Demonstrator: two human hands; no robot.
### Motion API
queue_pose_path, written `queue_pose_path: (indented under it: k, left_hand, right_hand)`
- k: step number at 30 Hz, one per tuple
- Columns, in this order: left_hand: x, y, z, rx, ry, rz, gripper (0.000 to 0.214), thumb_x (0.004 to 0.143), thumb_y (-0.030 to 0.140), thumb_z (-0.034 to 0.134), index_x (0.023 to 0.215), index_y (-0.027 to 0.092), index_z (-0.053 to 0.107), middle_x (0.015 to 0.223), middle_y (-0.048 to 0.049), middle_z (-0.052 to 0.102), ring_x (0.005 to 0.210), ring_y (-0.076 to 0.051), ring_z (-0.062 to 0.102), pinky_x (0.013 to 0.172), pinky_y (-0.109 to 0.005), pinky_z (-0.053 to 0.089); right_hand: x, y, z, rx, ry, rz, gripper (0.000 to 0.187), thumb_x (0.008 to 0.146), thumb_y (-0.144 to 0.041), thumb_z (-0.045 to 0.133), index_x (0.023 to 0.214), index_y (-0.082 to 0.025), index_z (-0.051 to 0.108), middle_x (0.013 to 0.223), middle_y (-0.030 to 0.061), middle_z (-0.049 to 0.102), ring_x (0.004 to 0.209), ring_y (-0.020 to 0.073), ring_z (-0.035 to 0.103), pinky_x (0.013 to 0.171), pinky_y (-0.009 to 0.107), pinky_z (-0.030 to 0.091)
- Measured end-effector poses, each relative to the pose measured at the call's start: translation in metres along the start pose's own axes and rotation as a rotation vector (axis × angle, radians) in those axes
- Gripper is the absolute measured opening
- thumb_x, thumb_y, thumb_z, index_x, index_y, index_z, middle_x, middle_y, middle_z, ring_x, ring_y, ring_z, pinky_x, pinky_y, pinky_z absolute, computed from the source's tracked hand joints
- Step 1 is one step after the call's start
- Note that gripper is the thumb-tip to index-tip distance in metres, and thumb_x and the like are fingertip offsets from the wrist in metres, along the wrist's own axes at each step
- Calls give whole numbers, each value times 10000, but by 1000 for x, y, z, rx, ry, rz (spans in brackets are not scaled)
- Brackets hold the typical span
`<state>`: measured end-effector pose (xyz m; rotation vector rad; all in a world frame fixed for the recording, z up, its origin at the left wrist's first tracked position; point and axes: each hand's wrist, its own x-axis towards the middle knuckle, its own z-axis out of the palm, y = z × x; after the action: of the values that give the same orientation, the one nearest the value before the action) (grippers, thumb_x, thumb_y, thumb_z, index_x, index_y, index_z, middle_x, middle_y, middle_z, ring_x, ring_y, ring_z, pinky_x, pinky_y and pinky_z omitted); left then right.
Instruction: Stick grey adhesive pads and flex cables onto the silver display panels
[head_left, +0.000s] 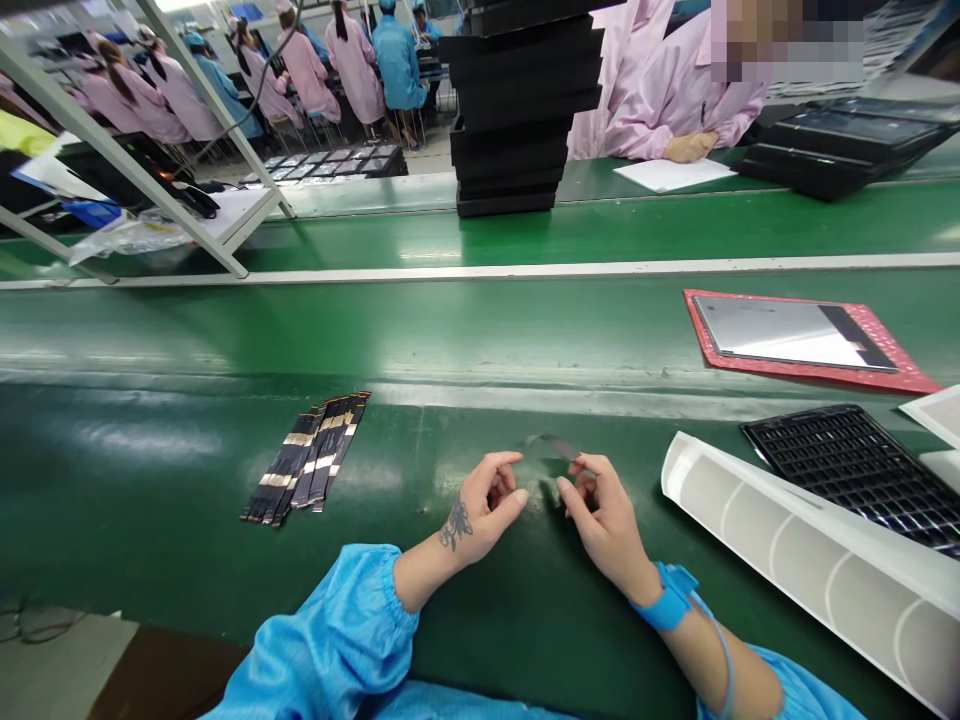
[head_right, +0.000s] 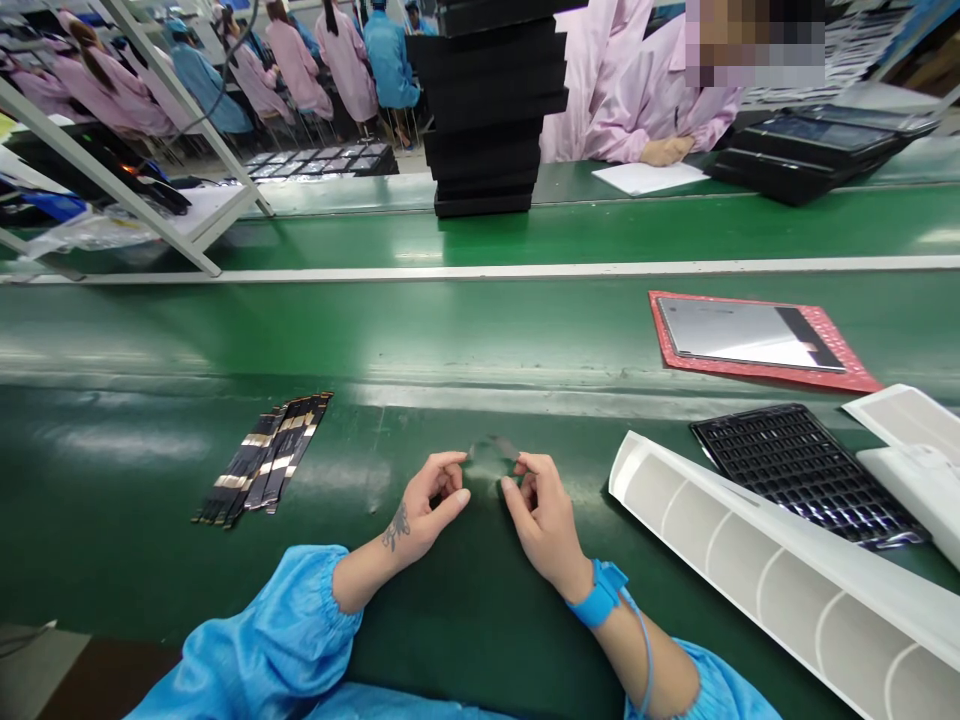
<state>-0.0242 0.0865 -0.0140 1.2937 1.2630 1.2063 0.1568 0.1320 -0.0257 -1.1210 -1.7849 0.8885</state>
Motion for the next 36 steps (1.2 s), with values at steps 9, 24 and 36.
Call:
queue_pose_path:
  k: [9,24,36]
  left_hand:
    - [14,6,-19,-84,85,-201,242,801,385,581,693,174,531,554,57,408,512,-81,370,524,-224,298]
    - [25,18,-30,-276,69,-521,274,643,415,655,649,156,566,589,29,547,419,-51,449,409,-182,311]
    - [35,9,-48,-196,521,-235,313,687,333,652,954,176,614,704,36,546,476,-53,444,443,-181,345]
  right_hand:
    - [15,-5,-14,301,-125,284,315,840,-492,587,708,-209,553,873,-3,475,505,68,459,478,251,427]
    - [25,-9,-22,286,-282,392,409,756,-572,671,649,-183,608,890,25,548,561,85,511,507,258,505]
    - [8,-39,-53,-592,411,-705,273,742,-5,697,904,-224,672,903,31,595,859,180,613,759,310,576]
